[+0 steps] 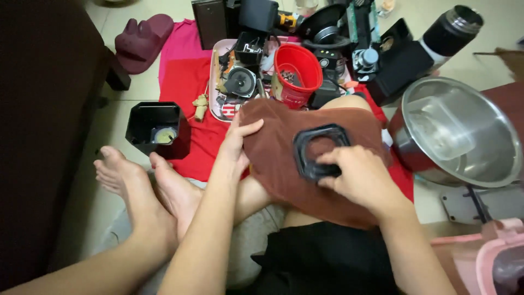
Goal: Cleaning a speaker driver frame using a toothbrush and cleaning solution on a floor-based workspace.
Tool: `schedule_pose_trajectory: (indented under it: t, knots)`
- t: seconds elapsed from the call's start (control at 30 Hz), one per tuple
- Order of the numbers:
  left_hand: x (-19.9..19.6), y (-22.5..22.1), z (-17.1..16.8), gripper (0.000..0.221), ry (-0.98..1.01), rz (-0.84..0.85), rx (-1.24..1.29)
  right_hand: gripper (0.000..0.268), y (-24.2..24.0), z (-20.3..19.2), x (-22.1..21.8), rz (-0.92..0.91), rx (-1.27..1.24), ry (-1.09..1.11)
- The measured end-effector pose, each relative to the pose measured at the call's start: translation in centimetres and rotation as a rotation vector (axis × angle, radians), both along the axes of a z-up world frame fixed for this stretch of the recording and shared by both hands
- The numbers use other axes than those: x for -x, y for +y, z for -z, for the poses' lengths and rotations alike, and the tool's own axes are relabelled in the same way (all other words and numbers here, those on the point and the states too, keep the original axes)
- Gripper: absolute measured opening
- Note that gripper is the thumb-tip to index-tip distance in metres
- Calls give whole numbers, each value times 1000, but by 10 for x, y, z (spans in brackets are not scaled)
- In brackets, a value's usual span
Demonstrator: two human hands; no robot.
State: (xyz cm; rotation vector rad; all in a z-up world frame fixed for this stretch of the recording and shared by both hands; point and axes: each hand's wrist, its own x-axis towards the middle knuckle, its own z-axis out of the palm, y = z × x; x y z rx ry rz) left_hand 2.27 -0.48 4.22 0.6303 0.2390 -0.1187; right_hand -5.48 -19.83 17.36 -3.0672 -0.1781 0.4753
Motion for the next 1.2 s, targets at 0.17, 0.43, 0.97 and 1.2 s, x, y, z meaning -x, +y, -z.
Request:
schedule_pose_trajectory:
  t: [0.17,0.43,0.97,1.2]
  knots:
    - [-18,35,71,68,267,-126,-1089,37,-19,3,7,75,-364,-102]
    - [14,-11,-9,27,7,-417,-1310,12,-128,79,-120,500,-846,-730]
    - [45,-25,-85,58,-239,82,-1568,27,-157,253,-211,789,-564,-307]
    - [45,-27,-83,54,-216,110,-1569,35,-163,239,-199,806,-424,-192]
